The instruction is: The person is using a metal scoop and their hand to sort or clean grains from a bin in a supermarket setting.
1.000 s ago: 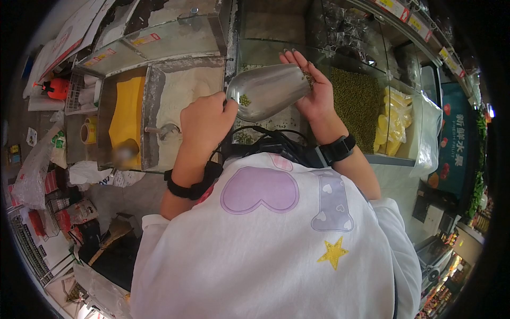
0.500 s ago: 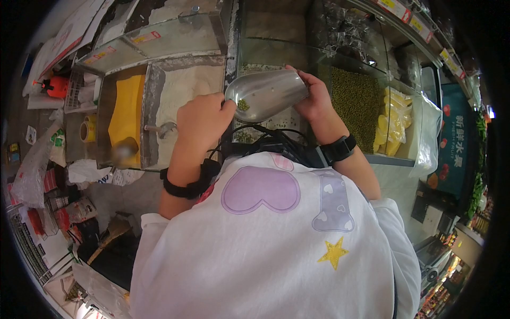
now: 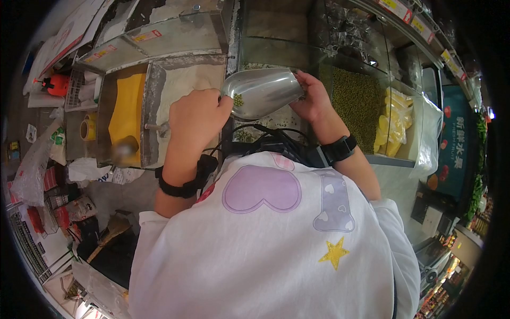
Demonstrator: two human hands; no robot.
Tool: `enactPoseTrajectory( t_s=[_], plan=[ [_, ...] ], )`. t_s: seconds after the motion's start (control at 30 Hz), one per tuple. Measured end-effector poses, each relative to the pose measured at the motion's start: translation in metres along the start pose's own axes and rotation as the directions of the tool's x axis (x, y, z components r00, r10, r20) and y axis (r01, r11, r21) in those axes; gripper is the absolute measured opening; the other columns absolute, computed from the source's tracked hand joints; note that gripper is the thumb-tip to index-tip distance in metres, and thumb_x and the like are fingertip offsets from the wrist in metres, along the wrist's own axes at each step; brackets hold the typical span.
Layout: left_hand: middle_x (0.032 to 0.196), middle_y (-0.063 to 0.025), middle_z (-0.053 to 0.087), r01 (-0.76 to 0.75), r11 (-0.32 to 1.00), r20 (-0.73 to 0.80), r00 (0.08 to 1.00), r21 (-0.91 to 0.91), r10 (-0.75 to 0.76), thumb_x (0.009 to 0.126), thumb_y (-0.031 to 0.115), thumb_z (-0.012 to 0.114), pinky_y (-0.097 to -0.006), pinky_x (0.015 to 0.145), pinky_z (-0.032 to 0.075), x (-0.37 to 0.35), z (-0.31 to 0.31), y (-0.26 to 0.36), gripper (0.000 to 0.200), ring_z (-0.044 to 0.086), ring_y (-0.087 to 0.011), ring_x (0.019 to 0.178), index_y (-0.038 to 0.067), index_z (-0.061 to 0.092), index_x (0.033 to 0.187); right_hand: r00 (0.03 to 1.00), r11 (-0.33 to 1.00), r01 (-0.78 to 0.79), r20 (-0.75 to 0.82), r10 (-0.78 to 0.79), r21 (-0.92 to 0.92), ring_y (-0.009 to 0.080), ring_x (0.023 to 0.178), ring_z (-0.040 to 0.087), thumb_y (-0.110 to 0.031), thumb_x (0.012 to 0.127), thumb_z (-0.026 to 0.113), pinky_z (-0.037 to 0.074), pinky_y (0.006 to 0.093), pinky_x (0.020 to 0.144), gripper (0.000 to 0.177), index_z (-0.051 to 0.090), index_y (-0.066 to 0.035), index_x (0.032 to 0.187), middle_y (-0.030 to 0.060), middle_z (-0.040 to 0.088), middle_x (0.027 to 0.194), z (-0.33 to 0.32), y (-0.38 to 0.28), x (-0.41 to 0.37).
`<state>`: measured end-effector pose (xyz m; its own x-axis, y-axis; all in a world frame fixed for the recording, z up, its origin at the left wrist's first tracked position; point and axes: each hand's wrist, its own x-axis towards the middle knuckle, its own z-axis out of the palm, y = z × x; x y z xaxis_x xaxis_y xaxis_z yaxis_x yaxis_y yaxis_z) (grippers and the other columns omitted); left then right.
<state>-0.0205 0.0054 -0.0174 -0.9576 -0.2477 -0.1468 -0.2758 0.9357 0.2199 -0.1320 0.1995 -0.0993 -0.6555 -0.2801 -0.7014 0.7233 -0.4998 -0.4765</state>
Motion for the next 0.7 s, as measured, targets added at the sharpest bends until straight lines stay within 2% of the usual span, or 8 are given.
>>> enactPoseTrajectory(
  t_s=[0.03,0.1,0.13,0.2,0.3,0.4,0.6,0.7],
  plan=[
    [0.071,-0.0172,0.060,0.012,1.000,0.020,1.000,0.005,-0.012,0.079,0.031,0.046,-0.0438,0.062,0.045,0.000,0.000,0.000,0.031,0.059,-0.0361,0.070,0.005,0.063,0.073,1.000,1.000,-0.001,0.000,0.001,0.000,0.0198,0.098,0.049,-0.020,0.090,0.043,0.037,0.0380,0.089,0.025,0.056,-0.005,0.105,0.0050,0.056,0.105,-0.001,0.000,0.001],
    [0.071,-0.0170,0.060,0.006,1.000,0.012,1.000,0.016,-0.006,0.079,0.031,0.046,-0.0438,0.062,0.045,0.000,0.001,-0.001,0.031,0.059,-0.0362,0.070,0.005,0.063,0.073,0.986,0.999,-0.020,0.163,0.025,-0.034,0.0200,0.100,0.046,-0.021,0.090,0.044,0.036,0.0387,0.090,0.025,0.056,-0.005,0.105,0.0050,0.055,0.106,-0.007,0.000,0.007],
    [0.071,-0.0169,0.060,-0.001,1.000,0.003,1.000,0.027,0.001,0.079,0.031,0.046,-0.0437,0.062,0.045,0.000,0.002,-0.001,0.031,0.059,-0.0362,0.070,0.005,0.063,0.074,0.986,0.999,-0.020,0.163,0.025,-0.034,0.0200,0.100,0.046,-0.021,0.090,0.044,0.036,0.0387,0.090,0.025,0.056,-0.005,0.105,0.0050,0.055,0.106,-0.011,0.001,0.013],
    [0.071,-0.0170,0.060,0.001,1.000,0.000,1.000,0.019,-0.001,0.078,0.031,0.046,-0.0439,0.062,0.045,-0.002,-0.002,-0.001,0.032,0.059,-0.0364,0.070,0.005,0.063,0.073,0.972,0.990,-0.126,0.210,0.109,0.070,0.0202,0.099,0.047,-0.020,0.090,0.042,0.034,0.0384,0.091,0.027,0.056,-0.004,0.106,0.0054,0.056,0.106,-0.015,0.004,0.019],
    [0.070,-0.0173,0.060,0.018,0.998,0.002,1.000,0.065,-0.018,0.078,0.031,0.046,-0.0443,0.061,0.046,-0.002,-0.011,0.000,0.032,0.059,-0.0368,0.069,0.004,0.063,0.072,0.993,0.998,-0.058,0.104,0.060,-0.013,0.0204,0.098,0.049,-0.020,0.090,0.041,0.032,0.0373,0.093,0.030,0.057,-0.003,0.109,0.0058,0.058,0.105,-0.010,0.003,0.011],
    [0.070,-0.0177,0.060,0.026,0.993,-0.007,1.000,0.117,-0.025,0.077,0.031,0.046,-0.0445,0.061,0.046,-0.002,-0.014,-0.001,0.033,0.059,-0.0371,0.068,0.004,0.063,0.070,0.978,0.993,-0.103,0.187,0.090,0.061,0.0203,0.100,0.048,-0.019,0.090,0.039,0.031,0.0367,0.095,0.031,0.056,-0.003,0.111,0.0055,0.058,0.106,-0.017,0.005,0.021],
    [0.069,-0.0179,0.060,-0.004,0.992,-0.031,0.999,0.126,0.008,0.077,0.031,0.046,-0.0444,0.060,0.046,0.000,-0.014,-0.001,0.032,0.059,-0.0372,0.066,0.004,0.063,0.069,0.987,0.993,-0.091,0.137,0.080,0.076,0.0203,0.102,0.047,-0.016,0.090,0.039,0.034,0.0390,0.093,0.030,0.055,-0.001,0.110,0.0060,0.057,0.108,-0.014,0.005,0.019],
    [0.069,-0.0177,0.061,0.000,0.994,-0.018,1.000,0.106,0.002,0.077,0.031,0.046,-0.0442,0.061,0.047,0.001,-0.016,0.001,0.033,0.060,-0.0360,0.067,0.004,0.064,0.070,0.979,0.992,-0.105,0.181,0.089,0.077,0.0210,0.103,0.047,-0.017,0.089,0.040,0.036,0.0393,0.093,0.029,0.055,-0.001,0.109,0.0070,0.055,0.108,-0.013,0.005,0.018]
  ],
)
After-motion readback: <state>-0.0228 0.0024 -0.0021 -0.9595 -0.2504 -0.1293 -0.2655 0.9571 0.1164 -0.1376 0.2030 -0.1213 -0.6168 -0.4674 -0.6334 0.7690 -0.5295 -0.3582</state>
